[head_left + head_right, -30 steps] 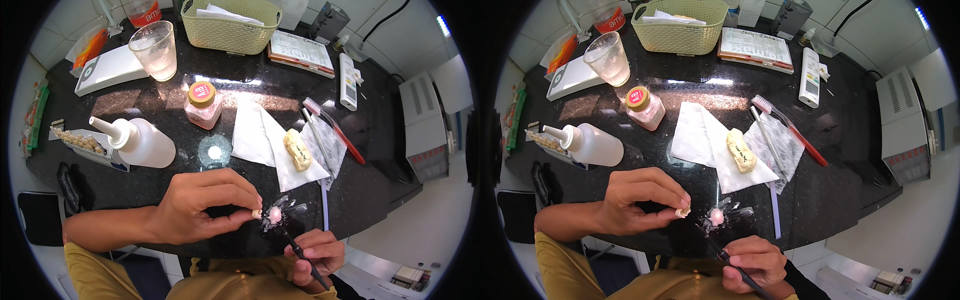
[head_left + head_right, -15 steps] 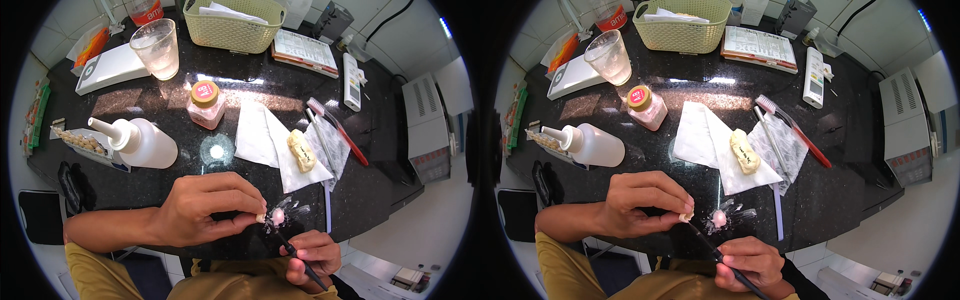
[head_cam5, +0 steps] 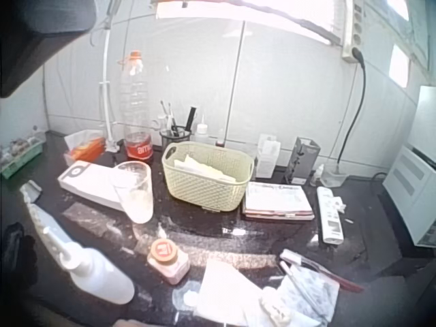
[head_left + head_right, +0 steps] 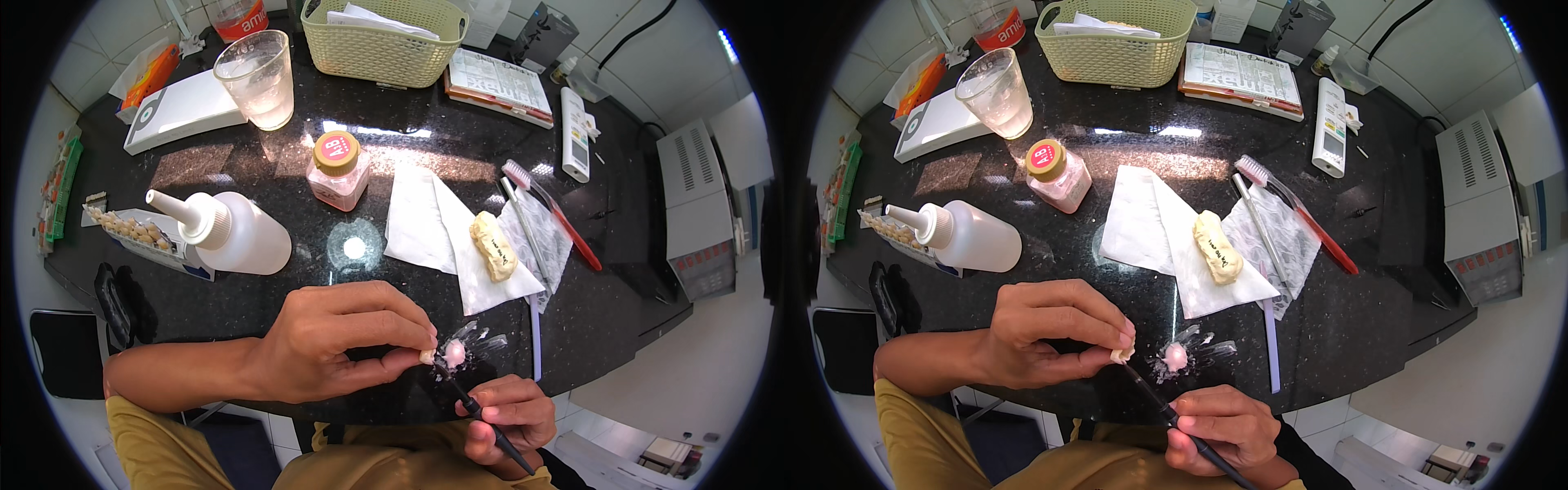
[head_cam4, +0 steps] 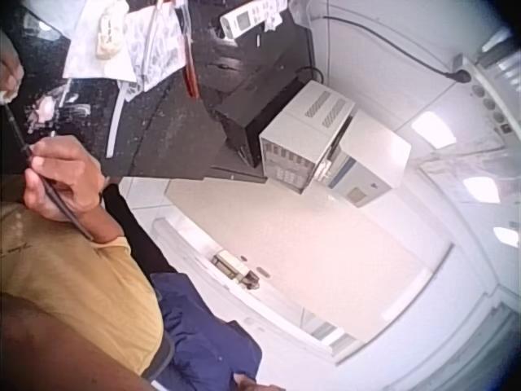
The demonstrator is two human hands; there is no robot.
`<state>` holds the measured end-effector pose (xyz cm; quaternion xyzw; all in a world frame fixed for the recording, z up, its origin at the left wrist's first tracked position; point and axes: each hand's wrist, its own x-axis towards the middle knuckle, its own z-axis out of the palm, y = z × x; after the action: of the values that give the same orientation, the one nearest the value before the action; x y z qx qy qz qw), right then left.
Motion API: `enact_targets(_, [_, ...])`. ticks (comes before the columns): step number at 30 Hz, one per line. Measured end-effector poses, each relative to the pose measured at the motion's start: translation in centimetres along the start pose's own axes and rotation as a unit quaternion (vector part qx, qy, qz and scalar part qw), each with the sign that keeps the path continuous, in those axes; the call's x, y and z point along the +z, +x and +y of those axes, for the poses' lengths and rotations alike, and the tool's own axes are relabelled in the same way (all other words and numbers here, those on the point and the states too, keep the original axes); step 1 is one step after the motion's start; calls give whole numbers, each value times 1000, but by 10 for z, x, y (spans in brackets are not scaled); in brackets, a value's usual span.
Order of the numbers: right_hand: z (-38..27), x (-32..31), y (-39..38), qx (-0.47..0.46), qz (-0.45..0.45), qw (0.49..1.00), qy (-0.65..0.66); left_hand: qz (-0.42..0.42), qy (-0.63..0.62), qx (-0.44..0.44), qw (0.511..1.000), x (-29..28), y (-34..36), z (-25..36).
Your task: The person applies a pink porcelain mixture to a dental crown using a fine brush, repeatedly dipping the brush in a glass of liquid and then into the mixture before applying it to the crown held in the other hand.
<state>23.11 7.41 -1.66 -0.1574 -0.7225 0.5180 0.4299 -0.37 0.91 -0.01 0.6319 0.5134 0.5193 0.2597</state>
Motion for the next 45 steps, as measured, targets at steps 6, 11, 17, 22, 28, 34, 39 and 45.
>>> enact_targets(6, [0,-2,-2,-5,-1,1000,4,-2,2,4,1000,-1,0,0])
enact_targets(11, [0,-1,-1,6,16,1000,25,2,-1,5,1000,0,0,-1])
enact_targets(17, [1,-2,0,4,4,1000,29,4,4,6,1000,0,0,-1])
enact_targets(22, [0,0,1,3,6,1000,23,2,-3,10,1000,0,0,-1])
enact_targets(28, [1,-1,1,1,15,1000,24,0,-8,8,1000,0,-1,-1])
enact_targets(34, [1,-1,1,6,15,1000,20,-2,-6,11,1000,0,0,-1])
enact_targets(39, [0,0,1,9,13,1000,23,-4,-6,7,1000,0,0,-1])
enact_targets(45, [1,-1,0,4,17,1000,26,-2,-12,4,1000,0,-1,-1])
